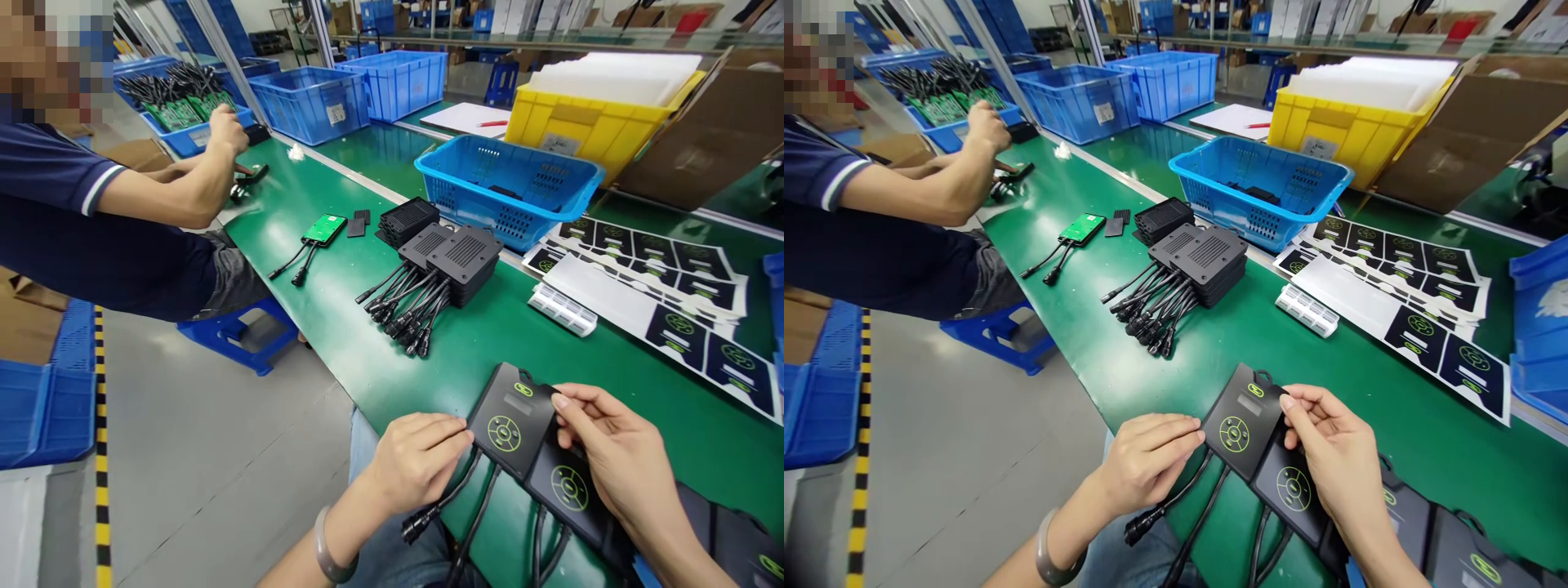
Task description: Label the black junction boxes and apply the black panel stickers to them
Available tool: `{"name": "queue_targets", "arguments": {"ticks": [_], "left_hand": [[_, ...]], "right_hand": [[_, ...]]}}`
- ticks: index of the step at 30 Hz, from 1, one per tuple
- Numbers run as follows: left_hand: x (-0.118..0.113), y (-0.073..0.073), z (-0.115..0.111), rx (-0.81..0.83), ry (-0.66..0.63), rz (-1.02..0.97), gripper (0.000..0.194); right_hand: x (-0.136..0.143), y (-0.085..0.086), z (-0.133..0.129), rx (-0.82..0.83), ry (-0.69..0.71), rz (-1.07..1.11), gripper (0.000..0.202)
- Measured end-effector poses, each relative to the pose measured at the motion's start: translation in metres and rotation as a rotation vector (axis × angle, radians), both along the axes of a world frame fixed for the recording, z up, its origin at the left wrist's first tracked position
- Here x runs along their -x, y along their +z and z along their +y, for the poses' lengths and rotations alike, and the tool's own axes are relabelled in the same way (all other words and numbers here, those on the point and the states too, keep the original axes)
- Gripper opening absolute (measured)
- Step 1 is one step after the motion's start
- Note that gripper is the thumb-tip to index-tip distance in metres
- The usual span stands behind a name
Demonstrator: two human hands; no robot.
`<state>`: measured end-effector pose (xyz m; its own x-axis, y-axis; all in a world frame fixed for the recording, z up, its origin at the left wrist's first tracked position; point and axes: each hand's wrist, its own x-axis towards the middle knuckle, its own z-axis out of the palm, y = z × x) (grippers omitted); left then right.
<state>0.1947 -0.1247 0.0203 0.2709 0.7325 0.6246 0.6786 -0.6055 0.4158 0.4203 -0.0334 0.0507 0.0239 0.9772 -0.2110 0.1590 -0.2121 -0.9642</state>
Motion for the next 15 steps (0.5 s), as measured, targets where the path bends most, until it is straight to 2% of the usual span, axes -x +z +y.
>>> {"name": "queue_targets", "arguments": {"ticks": [7, 15], "left_hand": [[-0.001, 0.001, 0.001, -0.019, 0.002, 0.012, 0.022], [-0.001, 0.002, 0.001, -0.008, 0.012, -0.013, 0.02]], "right_hand": [[0.0, 0.014, 0.005, -0.018, 0.057, -0.202, 0.044], [0.003, 0.015, 0.005, 0.047, 0.041, -0.25, 0.046]]}}
